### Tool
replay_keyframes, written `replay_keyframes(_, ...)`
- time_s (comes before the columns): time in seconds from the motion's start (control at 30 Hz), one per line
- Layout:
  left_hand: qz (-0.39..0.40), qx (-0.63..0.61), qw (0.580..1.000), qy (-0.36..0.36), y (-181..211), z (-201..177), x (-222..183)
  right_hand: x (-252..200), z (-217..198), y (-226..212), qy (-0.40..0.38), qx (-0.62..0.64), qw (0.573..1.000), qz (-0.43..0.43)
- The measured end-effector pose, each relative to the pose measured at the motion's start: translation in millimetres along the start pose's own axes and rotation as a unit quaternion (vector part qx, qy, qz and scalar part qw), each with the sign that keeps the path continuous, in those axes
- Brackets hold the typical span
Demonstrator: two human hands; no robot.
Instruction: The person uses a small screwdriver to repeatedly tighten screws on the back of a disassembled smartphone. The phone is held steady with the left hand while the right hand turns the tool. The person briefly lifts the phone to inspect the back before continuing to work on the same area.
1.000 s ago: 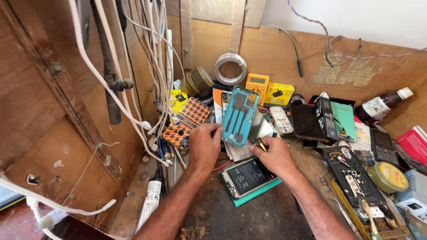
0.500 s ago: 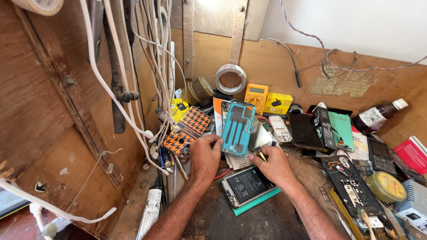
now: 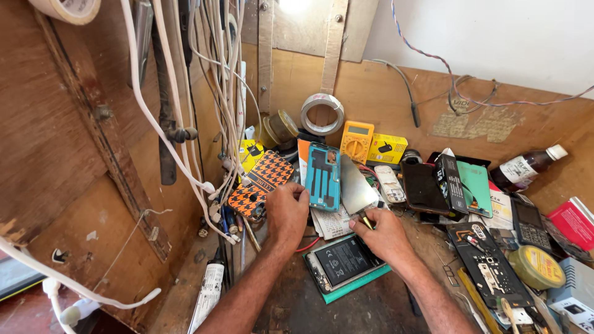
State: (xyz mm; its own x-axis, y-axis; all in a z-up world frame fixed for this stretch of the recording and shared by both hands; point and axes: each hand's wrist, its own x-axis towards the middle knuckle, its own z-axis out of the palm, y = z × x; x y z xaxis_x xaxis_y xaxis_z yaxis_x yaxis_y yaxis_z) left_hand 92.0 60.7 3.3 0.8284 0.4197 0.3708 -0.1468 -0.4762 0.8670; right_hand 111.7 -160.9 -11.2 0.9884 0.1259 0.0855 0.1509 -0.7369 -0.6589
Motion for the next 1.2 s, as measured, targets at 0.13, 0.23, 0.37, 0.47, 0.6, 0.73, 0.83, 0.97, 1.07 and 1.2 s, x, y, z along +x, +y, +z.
replay_keyframes(0.13,-0.040,-0.016,0.999,-0.002,0.2,3.9,2.9,-3.2,-4.0,-2.6,0.003,0.001,1.000,-0.009)
replay_keyframes(0.23,-0.083,-0.069,0.994,-0.023,1.5,5.3,4.5,-7.6,-9.8,-6.1,0.011,-0.004,1.000,-0.015)
replay_keyframes(0.37,-0.052,-0.041,0.998,-0.011,3.4,3.8,7.8,-14.5,-20.3,-7.3,0.021,0.009,1.000,-0.009)
replay_keyframes(0.47,0.022,0.017,0.999,0.022,6.9,1.8,6.4,-21.6,-29.1,-3.2,0.026,0.044,0.998,-0.029)
replay_keyframes(0.6,0.060,0.028,0.998,0.019,19.5,0.1,-13.3,-33.0,-33.4,2.0,0.031,0.089,0.996,-0.005)
replay_keyframes(0.73,0.113,-0.010,0.993,-0.035,35.8,2.6,-42.9,-42.3,-30.3,7.6,0.037,0.094,0.994,0.028)
replay_keyframes(0.83,0.180,0.005,0.981,-0.079,46.9,5.0,-63.9,-50.4,-30.3,10.4,0.056,0.104,0.993,0.008)
replay_keyframes(0.97,0.194,0.055,0.964,-0.172,52.2,-0.4,-84.9,-58.4,-39.2,8.8,0.033,0.138,0.986,0.091)
replay_keyframes(1.07,0.176,0.111,0.951,-0.231,52.9,-5.7,-94.2,-62.0,-49.8,7.8,0.011,0.218,0.965,0.148)
replay_keyframes(1.2,0.175,0.145,0.943,-0.244,55.9,-10.1,-99.8,-65.2,-67.6,15.8,0.018,0.270,0.948,0.166)
